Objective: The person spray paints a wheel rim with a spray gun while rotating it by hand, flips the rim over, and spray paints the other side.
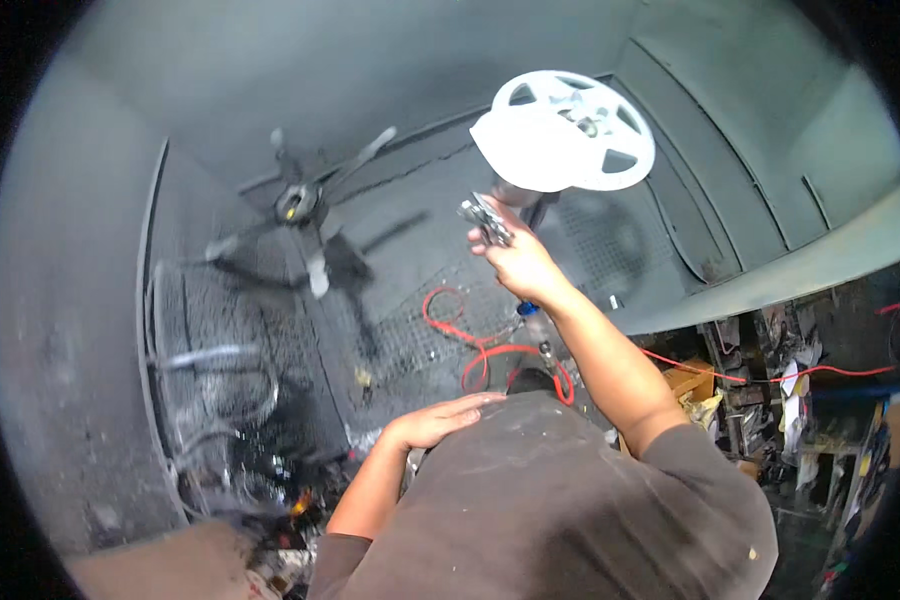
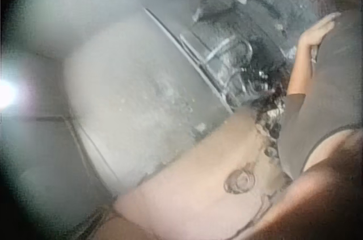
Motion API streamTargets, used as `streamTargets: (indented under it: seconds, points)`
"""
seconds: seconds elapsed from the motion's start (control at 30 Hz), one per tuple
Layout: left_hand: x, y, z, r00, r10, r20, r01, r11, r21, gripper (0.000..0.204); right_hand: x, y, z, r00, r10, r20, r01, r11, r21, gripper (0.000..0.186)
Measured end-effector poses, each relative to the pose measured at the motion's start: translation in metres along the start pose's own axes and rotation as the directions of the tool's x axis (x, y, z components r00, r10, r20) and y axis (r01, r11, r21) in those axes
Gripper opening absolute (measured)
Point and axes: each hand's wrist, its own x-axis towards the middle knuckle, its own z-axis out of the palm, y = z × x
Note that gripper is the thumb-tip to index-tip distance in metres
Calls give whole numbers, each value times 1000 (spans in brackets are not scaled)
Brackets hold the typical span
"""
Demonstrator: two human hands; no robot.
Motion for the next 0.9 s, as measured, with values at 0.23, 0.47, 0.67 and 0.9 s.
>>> streamTargets:
  seconds: [0.23, 0.47, 0.67, 0.9]
  points:
    - [120, 96, -8, 962, -44, 269, -104, 852, 513, 66, 6, 45, -177, 925, 20, -380, -12, 1000, 23, 64]
    - [189, 125, -37, 998, -47, 48, 20, 887, 461, 32, 59, 17, -268, 852, -91, -516, 87, 996, -31, 60]
    - [218, 163, -103, 935, 104, -339, 11, 947, 322, 14, 57, 10, -253, 915, -20, -402, 60, 994, 87, 63]
    - [261, 194, -232, 883, 294, -366, -169, 926, 336, 13, 1, -16, -172, 977, 96, -190, -31, 947, 320, 66]
